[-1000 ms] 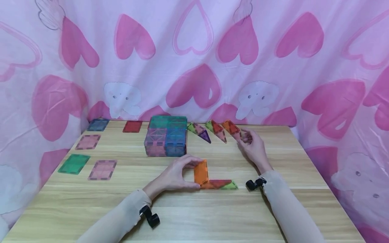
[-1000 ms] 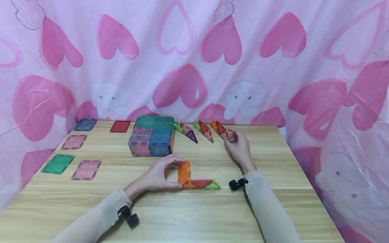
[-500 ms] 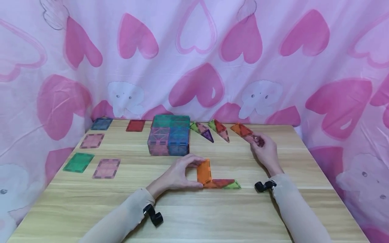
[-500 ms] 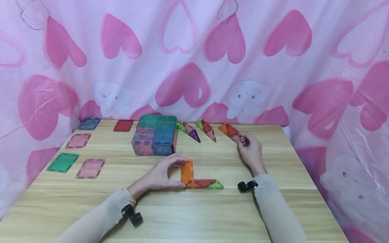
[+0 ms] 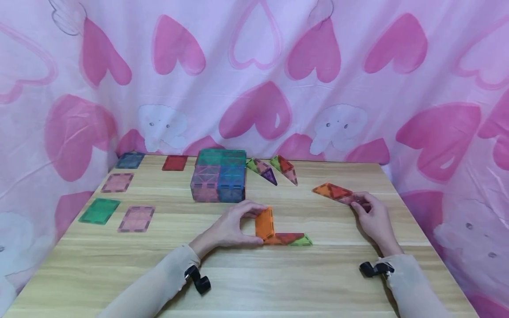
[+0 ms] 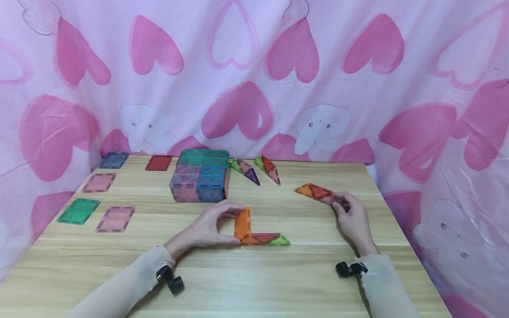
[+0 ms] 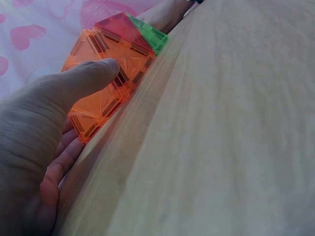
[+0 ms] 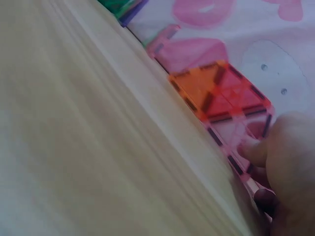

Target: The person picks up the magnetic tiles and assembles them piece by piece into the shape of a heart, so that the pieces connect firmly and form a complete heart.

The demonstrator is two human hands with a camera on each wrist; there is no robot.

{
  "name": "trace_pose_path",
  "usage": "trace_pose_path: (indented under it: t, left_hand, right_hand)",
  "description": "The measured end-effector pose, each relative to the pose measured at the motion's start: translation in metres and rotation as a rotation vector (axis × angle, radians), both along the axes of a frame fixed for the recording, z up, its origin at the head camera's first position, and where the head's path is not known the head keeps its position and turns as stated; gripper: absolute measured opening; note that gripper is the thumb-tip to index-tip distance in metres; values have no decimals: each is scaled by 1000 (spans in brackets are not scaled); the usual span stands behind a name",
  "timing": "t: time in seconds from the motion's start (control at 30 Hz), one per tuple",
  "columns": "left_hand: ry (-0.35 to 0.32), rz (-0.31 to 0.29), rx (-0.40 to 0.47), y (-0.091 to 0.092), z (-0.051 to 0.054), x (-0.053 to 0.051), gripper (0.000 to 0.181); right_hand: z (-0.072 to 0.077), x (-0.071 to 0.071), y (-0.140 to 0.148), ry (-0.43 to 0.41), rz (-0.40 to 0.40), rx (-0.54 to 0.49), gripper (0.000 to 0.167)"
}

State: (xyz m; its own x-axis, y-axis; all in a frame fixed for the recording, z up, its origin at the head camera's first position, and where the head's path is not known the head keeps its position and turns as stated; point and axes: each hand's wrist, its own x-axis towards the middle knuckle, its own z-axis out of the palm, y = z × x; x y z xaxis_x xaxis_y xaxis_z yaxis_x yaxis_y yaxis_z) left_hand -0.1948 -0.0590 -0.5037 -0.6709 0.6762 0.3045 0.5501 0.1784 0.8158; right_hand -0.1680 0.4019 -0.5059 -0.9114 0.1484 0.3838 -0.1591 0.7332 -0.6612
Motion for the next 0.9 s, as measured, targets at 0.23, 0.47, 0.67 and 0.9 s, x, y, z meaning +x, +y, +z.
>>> trace_pose_path:
  t: [0.23, 0.47, 0.67, 0.9]
  left_hand:
    - [8, 4, -4, -1, -1, 0, 83]
    - [7, -4, 1, 0, 1, -1, 83]
    - [-3, -4, -10, -1, 2, 0, 82]
    - [0, 0, -27, -2, 2, 0, 81]
  right_hand:
    - [1, 4, -35, 3, 185, -36, 20]
    - [4, 15, -84, -32, 383, -101, 24]
    - [1, 20, -108, -43, 464, -120, 26]
    - [1, 22, -113, -92, 421, -132, 26]
